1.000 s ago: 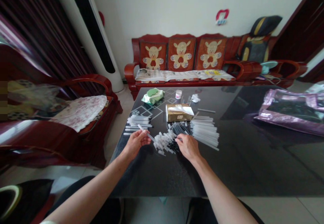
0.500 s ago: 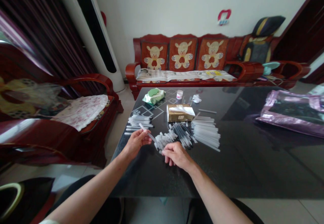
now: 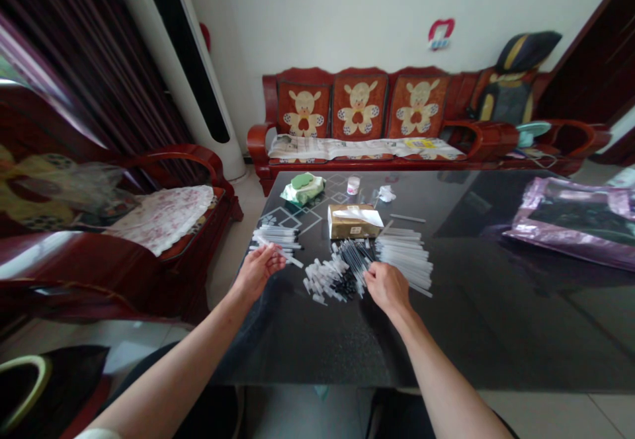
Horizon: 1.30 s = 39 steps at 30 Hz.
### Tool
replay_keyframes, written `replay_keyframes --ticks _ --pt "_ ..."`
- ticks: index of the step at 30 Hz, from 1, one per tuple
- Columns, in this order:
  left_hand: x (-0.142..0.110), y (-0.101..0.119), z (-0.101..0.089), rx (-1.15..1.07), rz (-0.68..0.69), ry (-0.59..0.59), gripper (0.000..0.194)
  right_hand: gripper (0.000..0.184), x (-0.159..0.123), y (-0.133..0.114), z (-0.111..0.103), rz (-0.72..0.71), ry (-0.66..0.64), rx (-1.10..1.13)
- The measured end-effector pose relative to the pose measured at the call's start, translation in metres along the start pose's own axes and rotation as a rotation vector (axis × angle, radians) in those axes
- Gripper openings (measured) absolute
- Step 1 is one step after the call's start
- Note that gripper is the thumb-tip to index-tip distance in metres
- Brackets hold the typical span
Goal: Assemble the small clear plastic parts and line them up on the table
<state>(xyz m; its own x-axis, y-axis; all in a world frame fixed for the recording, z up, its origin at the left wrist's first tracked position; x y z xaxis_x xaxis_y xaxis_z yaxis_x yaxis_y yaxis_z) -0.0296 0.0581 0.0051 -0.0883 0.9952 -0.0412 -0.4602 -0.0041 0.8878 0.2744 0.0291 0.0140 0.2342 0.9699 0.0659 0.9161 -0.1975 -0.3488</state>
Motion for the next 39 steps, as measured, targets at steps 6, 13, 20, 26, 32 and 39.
replay_keyframes --ticks 6,13,20,26,32,39 --pt "-0.027 -0.021 0.029 0.050 -0.088 -0.302 0.037 0.040 -0.016 -0.022 0.010 -0.128 -0.176 0.432" --pt "-0.045 -0.029 0.047 0.122 -0.095 -0.523 0.038 0.042 -0.056 -0.069 0.042 -0.142 -0.797 0.967" --pt "-0.029 -0.003 0.036 0.232 0.028 -0.450 0.039 0.040 -0.059 -0.067 0.038 -0.098 -0.960 0.971" --pt "-0.033 -0.011 0.039 0.271 0.001 -0.512 0.039 0.045 -0.064 -0.072 0.042 -0.032 -0.995 1.052" --pt "-0.035 -0.009 0.040 0.365 0.022 -0.612 0.037 0.042 -0.062 -0.073 0.038 -0.036 -1.022 1.112" --pt "-0.033 -0.009 0.036 0.467 0.076 -0.591 0.036 0.047 -0.061 -0.073 0.039 -0.027 -1.048 1.097"
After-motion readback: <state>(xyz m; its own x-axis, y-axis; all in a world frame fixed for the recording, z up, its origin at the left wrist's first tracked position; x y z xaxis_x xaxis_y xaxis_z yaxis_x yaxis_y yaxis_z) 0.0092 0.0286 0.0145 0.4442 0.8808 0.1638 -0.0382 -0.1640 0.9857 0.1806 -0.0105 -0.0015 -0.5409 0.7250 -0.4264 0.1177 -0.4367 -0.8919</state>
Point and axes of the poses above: each hand's wrist, its own x-axis towards the middle knuckle, its own z-axis out of the palm, y = z × x, the point moved 3 cm from there along x, towards the middle knuckle, and after that the axes turned 7 degrees about z, right-handed, at the moved point
